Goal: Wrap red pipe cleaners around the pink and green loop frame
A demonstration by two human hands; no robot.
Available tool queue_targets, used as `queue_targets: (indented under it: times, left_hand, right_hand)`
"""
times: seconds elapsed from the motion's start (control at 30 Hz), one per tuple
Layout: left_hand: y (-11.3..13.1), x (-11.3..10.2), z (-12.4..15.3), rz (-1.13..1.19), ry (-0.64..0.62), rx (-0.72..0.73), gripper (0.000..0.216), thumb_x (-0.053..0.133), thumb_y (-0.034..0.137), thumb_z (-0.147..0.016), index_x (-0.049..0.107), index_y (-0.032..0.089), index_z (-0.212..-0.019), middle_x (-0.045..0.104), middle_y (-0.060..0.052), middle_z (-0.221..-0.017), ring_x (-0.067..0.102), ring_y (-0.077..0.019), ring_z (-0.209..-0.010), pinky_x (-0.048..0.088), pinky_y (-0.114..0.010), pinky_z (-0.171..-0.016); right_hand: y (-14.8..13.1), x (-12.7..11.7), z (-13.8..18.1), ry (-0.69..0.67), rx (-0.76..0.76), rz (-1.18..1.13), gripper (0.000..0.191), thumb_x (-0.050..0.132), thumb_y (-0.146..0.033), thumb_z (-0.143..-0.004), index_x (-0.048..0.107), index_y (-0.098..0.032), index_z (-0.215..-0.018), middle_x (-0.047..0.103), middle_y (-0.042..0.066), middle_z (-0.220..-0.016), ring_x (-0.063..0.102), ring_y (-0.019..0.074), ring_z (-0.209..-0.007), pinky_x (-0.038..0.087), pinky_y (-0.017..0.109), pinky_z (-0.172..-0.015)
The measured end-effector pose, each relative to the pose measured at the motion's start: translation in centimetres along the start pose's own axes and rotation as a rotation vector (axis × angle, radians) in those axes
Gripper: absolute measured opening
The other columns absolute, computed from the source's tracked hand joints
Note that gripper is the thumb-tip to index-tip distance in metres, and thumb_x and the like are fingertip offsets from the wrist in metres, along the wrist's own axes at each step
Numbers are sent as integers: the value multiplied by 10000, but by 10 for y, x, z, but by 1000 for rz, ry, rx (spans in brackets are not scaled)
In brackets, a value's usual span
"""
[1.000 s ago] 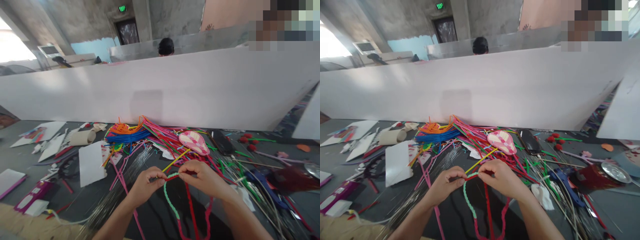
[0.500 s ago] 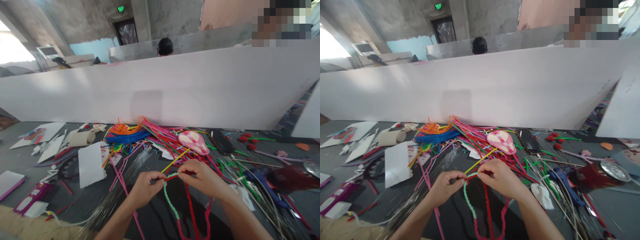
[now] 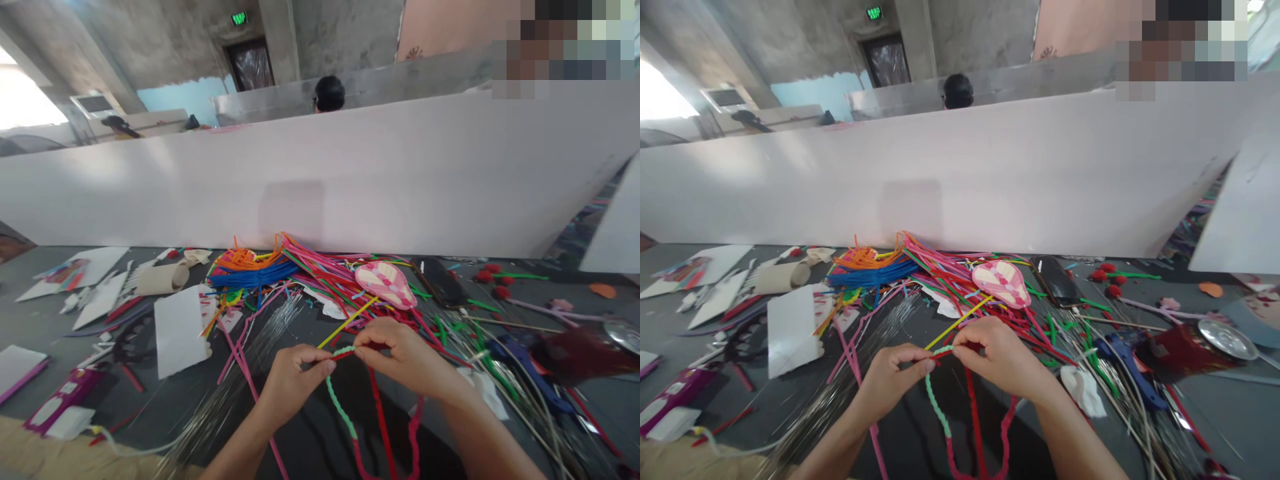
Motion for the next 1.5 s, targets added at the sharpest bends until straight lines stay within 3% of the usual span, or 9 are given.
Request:
queue_targets:
  times: [0.17, 0.33, 0.47, 0.67, 0.97, 1.1, 1.23, 1.37, 1.5]
  left_hand:
    - [-5, 3, -4, 181, -75, -62, 324, 590, 427, -784, 711, 143, -684, 694, -37, -666, 596, -158, -657, 401, -218, -614]
    - [-13, 16, -9, 527, -209, -124, 271, 659, 386, -744, 659, 123, -678, 669, -30, -636, 556, -122, -614, 383, -218, -627]
    - [-15, 24, -11, 729, -243, -157, 209, 697, 322, -727, 613, 138, -780, 629, 12, -611, 579, -98, -587, 363, -196, -603]
    - [-13, 24, -13, 795, -256, -141, 351, 741, 277, -686, 522, 175, -941, 581, 65, -598, 619, -99, -569, 384, -191, -600]
    - [-11, 21, -15, 728, -244, -55, 425, 736, 317, -696, 443, 192, -977, 570, 65, -609, 600, -115, -578, 418, -224, -611]
    - [-10, 16, -14, 618, -270, -61, 358, 587, 432, -813, 495, 174, -1044, 614, 11, -688, 613, -139, -688, 406, -242, -683]
    - [-13, 4, -12, 438, -201, -67, 341, 539, 479, -824, 601, 146, -865, 599, -6, -705, 537, -124, -675, 389, -226, -663]
    - [-12, 0, -9, 325, -168, -46, 360, 574, 487, -785, 606, 141, -690, 552, 14, -620, 478, -116, -617, 351, -215, -603]
    - [-9, 3, -7, 274, -171, -77, 352, 624, 476, -740, 638, 131, -670, 543, 21, -584, 440, -105, -573, 316, -209, -556]
  right_hand:
    - [-1, -1, 0, -1, 2, -10, 168, 523, -217, -859, 652, -190, -755, 635, 0, -707, 561, 119, -670, 387, 218, -637]
    - [-2, -1, 0, -4, 6, -15, 187, 510, -233, -868, 654, -190, -757, 637, 8, -712, 566, 127, -684, 398, 226, -645]
    - [-2, -1, 0, -2, 2, -17, 186, 507, -241, -868, 657, -193, -770, 641, 14, -726, 569, 136, -692, 410, 240, -657]
    - [-2, 0, 0, -14, -6, -4, 170, 515, -198, -861, 645, -194, -753, 629, -6, -720, 561, 119, -694, 392, 225, -662]
    - [0, 1, -1, -8, 1, -22, 161, 518, -195, -856, 648, -192, -760, 631, -3, -720, 560, 121, -690, 394, 228, -667]
    - [-1, 0, -1, -18, 1, -15, 192, 498, -214, -864, 647, -190, -746, 630, 4, -705, 558, 124, -666, 397, 226, -631]
    - [-1, -1, -2, -7, 2, -14, 182, 507, -214, -859, 655, -190, -756, 643, 8, -717, 568, 126, -675, 406, 224, -638]
    - [-1, -1, -1, 4, 3, -16, 191, 504, -224, -860, 655, -189, -748, 649, 14, -713, 575, 132, -676, 413, 226, -633]
    - [-1, -1, -1, 6, -4, -9, 186, 509, -222, -858, 654, -189, -746, 647, 13, -708, 572, 131, -671, 411, 226, -633]
Point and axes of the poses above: each hand's wrist, its own z-axis away from the middle knuckle, its own x-axis out of the palm, y = z × x, the point moved 7 cm from there along -z, towards the middle knuckle
